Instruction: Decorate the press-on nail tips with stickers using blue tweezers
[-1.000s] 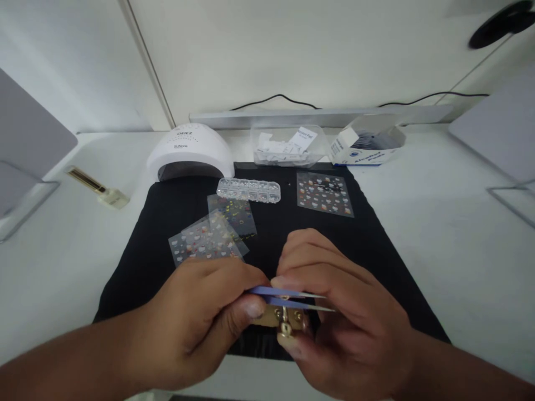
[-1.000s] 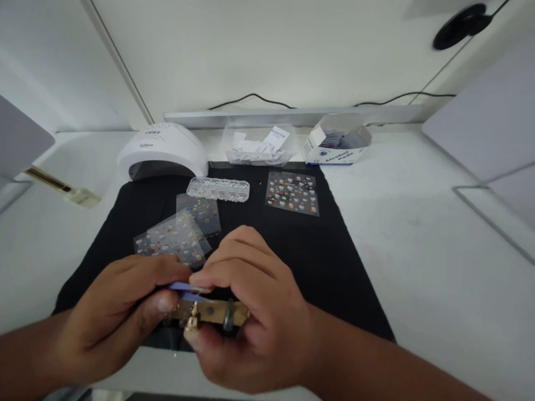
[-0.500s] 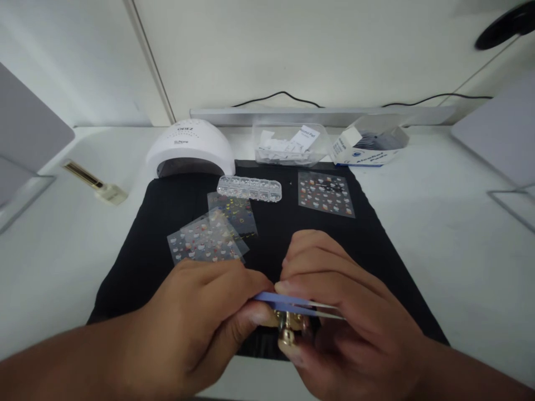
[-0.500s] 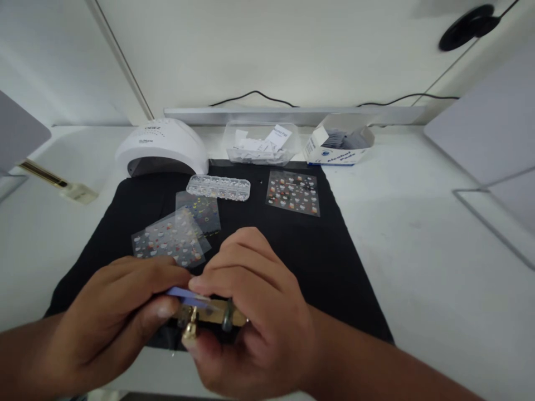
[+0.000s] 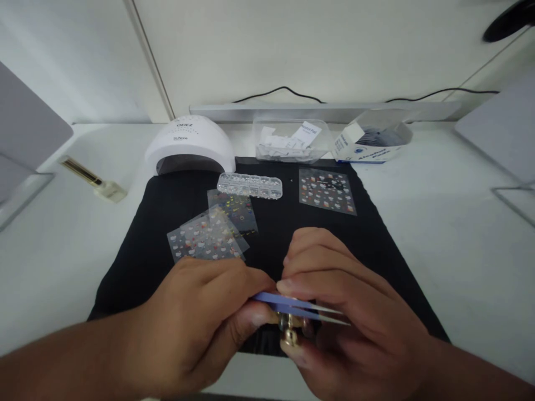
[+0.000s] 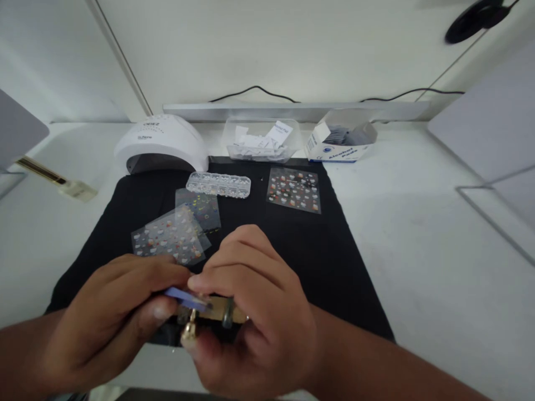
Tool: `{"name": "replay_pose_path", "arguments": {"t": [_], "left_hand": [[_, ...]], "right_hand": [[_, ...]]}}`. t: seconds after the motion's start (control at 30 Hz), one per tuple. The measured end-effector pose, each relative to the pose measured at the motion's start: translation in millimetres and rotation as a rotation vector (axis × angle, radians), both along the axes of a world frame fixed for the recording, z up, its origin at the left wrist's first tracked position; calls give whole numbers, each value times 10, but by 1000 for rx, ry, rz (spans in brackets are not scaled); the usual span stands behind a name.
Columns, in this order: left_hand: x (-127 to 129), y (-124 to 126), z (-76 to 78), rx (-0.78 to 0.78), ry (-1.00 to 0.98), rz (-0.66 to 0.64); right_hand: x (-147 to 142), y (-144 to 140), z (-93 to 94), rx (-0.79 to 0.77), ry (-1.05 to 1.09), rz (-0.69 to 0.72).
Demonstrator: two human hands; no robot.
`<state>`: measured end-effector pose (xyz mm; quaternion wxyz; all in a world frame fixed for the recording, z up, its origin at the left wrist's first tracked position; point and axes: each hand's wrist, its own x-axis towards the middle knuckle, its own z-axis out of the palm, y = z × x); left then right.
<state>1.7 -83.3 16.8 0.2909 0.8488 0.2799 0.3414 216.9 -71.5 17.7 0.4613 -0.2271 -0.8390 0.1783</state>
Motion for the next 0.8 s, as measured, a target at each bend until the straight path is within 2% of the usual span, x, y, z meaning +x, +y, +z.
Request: {"name": "replay_pose_path", "arguments": {"t": [0.23,0.5,0.8], "left_hand": [[-3,6,13,-57,-33,-18],[-10,-2,11,-25,-1,6],[6,25,17,-37,-32,-27]], "right_hand": [[4,-1,2,21,-16,12],[11,-5,-35,24,-12,30],[15,9,-1,24,-21,35]]}}
